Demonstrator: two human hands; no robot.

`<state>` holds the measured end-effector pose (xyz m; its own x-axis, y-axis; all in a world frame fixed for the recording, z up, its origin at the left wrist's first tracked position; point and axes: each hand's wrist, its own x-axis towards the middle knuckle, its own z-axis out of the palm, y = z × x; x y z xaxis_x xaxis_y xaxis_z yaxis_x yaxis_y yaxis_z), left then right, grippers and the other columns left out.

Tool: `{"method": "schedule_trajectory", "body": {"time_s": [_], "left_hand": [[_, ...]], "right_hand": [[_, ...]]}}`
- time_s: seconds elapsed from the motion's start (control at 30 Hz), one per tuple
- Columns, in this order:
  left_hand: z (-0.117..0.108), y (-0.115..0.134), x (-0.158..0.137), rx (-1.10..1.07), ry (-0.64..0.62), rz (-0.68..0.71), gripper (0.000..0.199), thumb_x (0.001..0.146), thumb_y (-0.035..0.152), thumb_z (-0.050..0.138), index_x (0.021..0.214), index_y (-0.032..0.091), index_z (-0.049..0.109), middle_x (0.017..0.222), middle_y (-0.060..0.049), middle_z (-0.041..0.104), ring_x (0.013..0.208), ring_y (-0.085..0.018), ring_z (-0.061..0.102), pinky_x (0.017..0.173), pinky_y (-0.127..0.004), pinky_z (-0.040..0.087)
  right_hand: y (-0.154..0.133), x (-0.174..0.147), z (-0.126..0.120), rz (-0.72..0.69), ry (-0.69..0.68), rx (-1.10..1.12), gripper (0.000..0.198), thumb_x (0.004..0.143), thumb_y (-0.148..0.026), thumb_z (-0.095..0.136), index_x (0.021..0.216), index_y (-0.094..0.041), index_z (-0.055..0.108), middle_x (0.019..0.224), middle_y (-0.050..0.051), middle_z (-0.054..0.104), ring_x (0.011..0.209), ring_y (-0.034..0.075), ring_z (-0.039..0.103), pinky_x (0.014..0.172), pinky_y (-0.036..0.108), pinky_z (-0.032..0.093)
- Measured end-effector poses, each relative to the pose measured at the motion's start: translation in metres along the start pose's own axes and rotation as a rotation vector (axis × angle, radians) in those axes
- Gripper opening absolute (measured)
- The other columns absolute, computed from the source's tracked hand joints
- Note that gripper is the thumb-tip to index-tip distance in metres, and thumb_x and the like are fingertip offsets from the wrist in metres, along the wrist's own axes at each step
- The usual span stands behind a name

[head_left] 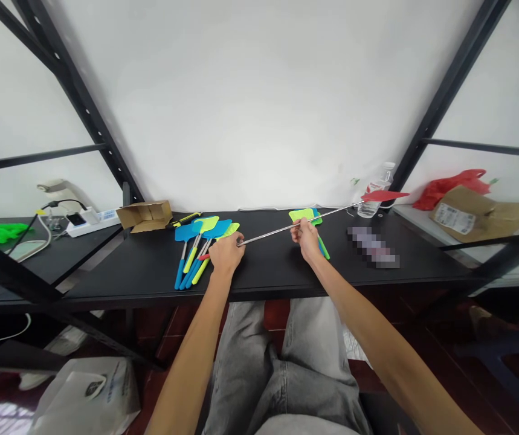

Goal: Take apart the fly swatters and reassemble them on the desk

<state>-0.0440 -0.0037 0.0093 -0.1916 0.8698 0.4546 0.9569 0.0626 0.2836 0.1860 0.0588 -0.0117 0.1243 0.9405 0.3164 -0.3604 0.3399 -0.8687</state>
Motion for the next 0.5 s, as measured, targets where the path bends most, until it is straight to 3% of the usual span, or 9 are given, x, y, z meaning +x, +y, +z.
{"method": "schedule_trajectory", "body": {"time_s": [0.13,0.2,0.37,0.5], "left_hand": [[0.001,0.01,-0.006,-0.044,0.014,0.143,0.023,0.084,0.027,0.059,0.102,0.032,0.07,0.095,-0.002,0.075,0.086,-0.023,0.067,0.069,-0.03,0.04],[0.001,0.014,-0.009,-0.076,0.025,0.2,0.023,0.086,0.026,0.057,0.104,0.031,0.07,0.099,-0.002,0.074,0.086,-0.022,0.066,0.069,-0.029,0.04],[0.0,0.015,-0.011,-0.12,0.043,0.262,0.022,0.09,0.028,0.054,0.105,0.029,0.07,0.099,-0.003,0.071,0.088,-0.02,0.066,0.071,-0.028,0.042],[0.002,0.014,-0.009,-0.17,0.062,0.326,0.021,0.094,0.033,0.052,0.104,0.028,0.069,0.099,-0.003,0.071,0.09,-0.018,0.066,0.073,-0.027,0.042]], "right_hand": [[-0.001,-0.013,0.016,0.027,-0.326,-0.104,0.049,0.082,-0.069,0.06,0.088,-0.021,0.068,0.073,0.003,0.067,0.054,0.01,0.054,0.045,0.022,0.036],[-0.002,-0.018,0.021,0.04,-0.404,-0.13,0.049,0.082,-0.068,0.061,0.091,-0.021,0.069,0.076,0.003,0.068,0.057,0.01,0.055,0.046,0.022,0.037],[-0.002,-0.019,0.022,0.08,-0.405,-0.112,0.048,0.081,-0.068,0.062,0.093,-0.022,0.07,0.077,0.003,0.068,0.058,0.01,0.056,0.047,0.022,0.038],[0.002,-0.013,0.02,0.104,-0.294,-0.051,0.048,0.078,-0.067,0.067,0.089,-0.02,0.071,0.077,0.003,0.068,0.056,0.01,0.055,0.046,0.023,0.036]]}}
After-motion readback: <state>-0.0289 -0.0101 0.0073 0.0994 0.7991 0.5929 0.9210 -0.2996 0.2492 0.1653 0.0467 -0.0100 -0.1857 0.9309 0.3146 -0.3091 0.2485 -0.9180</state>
